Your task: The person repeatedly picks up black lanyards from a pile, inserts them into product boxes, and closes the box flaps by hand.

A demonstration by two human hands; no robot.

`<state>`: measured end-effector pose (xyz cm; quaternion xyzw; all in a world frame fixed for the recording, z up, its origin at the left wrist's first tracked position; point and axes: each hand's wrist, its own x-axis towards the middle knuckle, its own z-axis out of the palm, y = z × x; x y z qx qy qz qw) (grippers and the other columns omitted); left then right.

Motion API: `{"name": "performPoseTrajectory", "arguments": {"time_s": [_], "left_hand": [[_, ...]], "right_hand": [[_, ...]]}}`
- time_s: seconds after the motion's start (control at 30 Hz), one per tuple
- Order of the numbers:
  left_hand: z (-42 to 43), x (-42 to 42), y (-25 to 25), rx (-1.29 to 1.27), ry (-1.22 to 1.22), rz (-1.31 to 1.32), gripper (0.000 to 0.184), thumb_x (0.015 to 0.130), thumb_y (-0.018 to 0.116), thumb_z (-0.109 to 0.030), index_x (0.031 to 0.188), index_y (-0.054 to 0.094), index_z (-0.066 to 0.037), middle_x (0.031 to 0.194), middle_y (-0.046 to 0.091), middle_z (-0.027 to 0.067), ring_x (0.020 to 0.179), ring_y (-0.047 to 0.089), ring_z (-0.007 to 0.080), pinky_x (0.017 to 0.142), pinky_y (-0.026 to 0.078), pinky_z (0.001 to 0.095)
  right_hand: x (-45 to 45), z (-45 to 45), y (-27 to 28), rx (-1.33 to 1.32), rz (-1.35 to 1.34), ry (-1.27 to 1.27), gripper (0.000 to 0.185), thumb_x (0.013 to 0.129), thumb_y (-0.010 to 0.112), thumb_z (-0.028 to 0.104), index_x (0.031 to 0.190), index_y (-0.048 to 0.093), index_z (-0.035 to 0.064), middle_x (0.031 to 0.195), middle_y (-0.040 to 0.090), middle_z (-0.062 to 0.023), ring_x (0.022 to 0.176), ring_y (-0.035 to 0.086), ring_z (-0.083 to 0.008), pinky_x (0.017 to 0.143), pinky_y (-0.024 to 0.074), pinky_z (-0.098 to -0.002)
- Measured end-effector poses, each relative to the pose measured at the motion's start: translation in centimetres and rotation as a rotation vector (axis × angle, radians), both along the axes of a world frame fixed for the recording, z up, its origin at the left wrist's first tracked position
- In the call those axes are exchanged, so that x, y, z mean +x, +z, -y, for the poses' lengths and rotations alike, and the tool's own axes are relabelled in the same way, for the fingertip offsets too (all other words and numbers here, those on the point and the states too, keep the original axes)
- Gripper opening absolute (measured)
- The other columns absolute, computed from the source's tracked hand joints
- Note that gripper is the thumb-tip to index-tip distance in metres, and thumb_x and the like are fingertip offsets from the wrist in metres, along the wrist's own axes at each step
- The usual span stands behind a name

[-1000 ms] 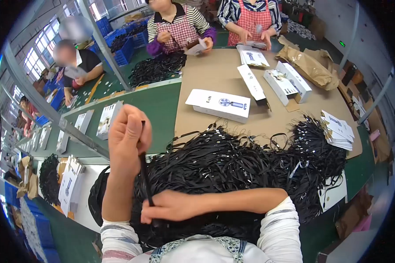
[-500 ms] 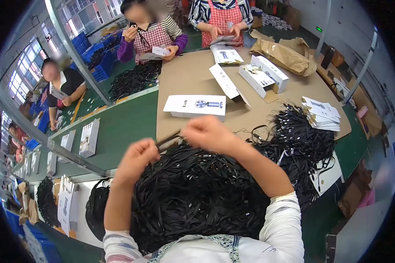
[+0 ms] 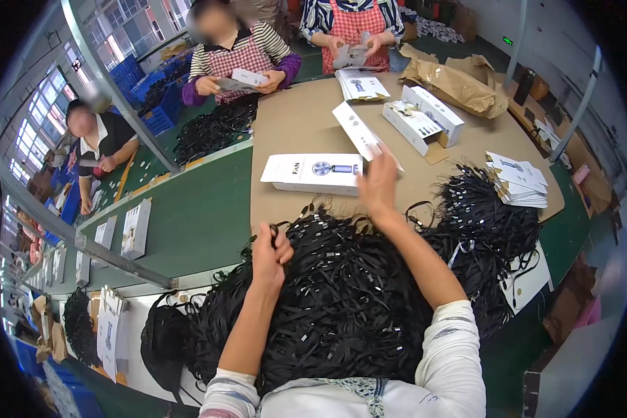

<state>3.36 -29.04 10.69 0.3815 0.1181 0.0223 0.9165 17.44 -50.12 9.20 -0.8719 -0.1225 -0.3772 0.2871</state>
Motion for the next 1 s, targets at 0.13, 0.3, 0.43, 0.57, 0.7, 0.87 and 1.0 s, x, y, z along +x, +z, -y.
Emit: {"name": "performPoseTrajectory", "arguments": {"time_s": [0.13,0.3,0.43,0.57,0.7,0.87,1.0], "left_hand": [[-1.1,0.8,-2.7,0.019,-0.127,-0.078,0.034,0.096,0.038,-0.039,0.078,0.040,-0.011,0.060,0.034,-0.0012,0.043,0.022,0.0058,0.039,0.020,0.0198],[-0.5,1.3,-3.1,0.186,-0.259,-0.105,0.034,0.095,0.041,-0.039,0.080,0.042,-0.009,0.060,0.038,-0.0008,0.043,0.026,0.0054,0.039,0.021,0.0193],[-0.6,1.2,-3.1,0.194,-0.259,-0.118,0.034,0.095,0.041,-0.039,0.080,0.043,-0.009,0.061,0.039,-0.0011,0.044,0.027,0.0056,0.040,0.022,0.0199],[-0.6,0.7,-3.3,0.227,-0.236,-0.069,0.031,0.094,0.043,-0.038,0.080,0.043,-0.009,0.060,0.040,-0.0012,0.044,0.028,0.0067,0.041,0.023,0.0215],[-0.5,1.9,-2.6,0.172,-0.261,-0.100,0.030,0.094,0.043,-0.036,0.081,0.044,-0.008,0.063,0.043,-0.0001,0.045,0.030,0.0065,0.042,0.024,0.0208],[-0.5,0.9,-2.8,0.195,-0.270,-0.090,0.032,0.094,0.044,-0.039,0.084,0.044,-0.008,0.063,0.042,-0.0001,0.046,0.030,0.0061,0.042,0.025,0.0198],[-0.7,0.9,-2.8,0.181,-0.286,-0.094,0.033,0.094,0.043,-0.039,0.084,0.044,-0.008,0.063,0.041,-0.0008,0.045,0.030,0.0053,0.042,0.025,0.0195]], "right_hand": [[2.5,4.1,-0.9,-0.012,-0.053,-0.251,0.073,0.074,0.067,0.015,0.135,0.029,0.0008,0.137,0.027,-0.0233,0.125,0.028,-0.0394,0.104,0.0223,-0.0466],[-1.3,-0.6,14.7,0.577,-0.187,0.692,0.052,0.097,0.031,0.042,0.134,0.039,0.0065,0.137,0.039,-0.0089,0.131,0.028,-0.0208,0.108,0.0144,-0.0384],[-11.1,-7.2,29.1,1.670,-0.079,1.390,0.061,0.091,0.034,0.053,0.131,0.043,0.0088,0.140,0.034,-0.0122,0.132,0.026,-0.0272,0.110,0.0135,-0.0456],[-13.9,-8.2,29.6,1.752,-0.147,1.320,0.061,0.091,0.034,0.053,0.131,0.042,0.0089,0.140,0.035,-0.0127,0.131,0.027,-0.0276,0.110,0.0140,-0.0456],[-14.3,-8.8,31.6,1.705,-0.158,1.321,0.061,0.091,0.034,0.053,0.132,0.040,0.0090,0.139,0.035,-0.0134,0.131,0.028,-0.0282,0.110,0.0148,-0.0456],[-8.3,-6.1,27.7,1.243,-0.338,1.675,0.061,0.092,0.034,0.051,0.135,0.035,0.0072,0.137,0.037,-0.0147,0.127,0.034,-0.0264,0.108,0.0217,-0.0442],[3.8,0.4,14.6,0.283,-0.235,0.257,0.053,0.083,0.060,0.024,0.126,0.045,-0.0013,0.128,0.047,-0.0160,0.121,0.042,-0.0262,0.101,0.0317,-0.0353]]}}
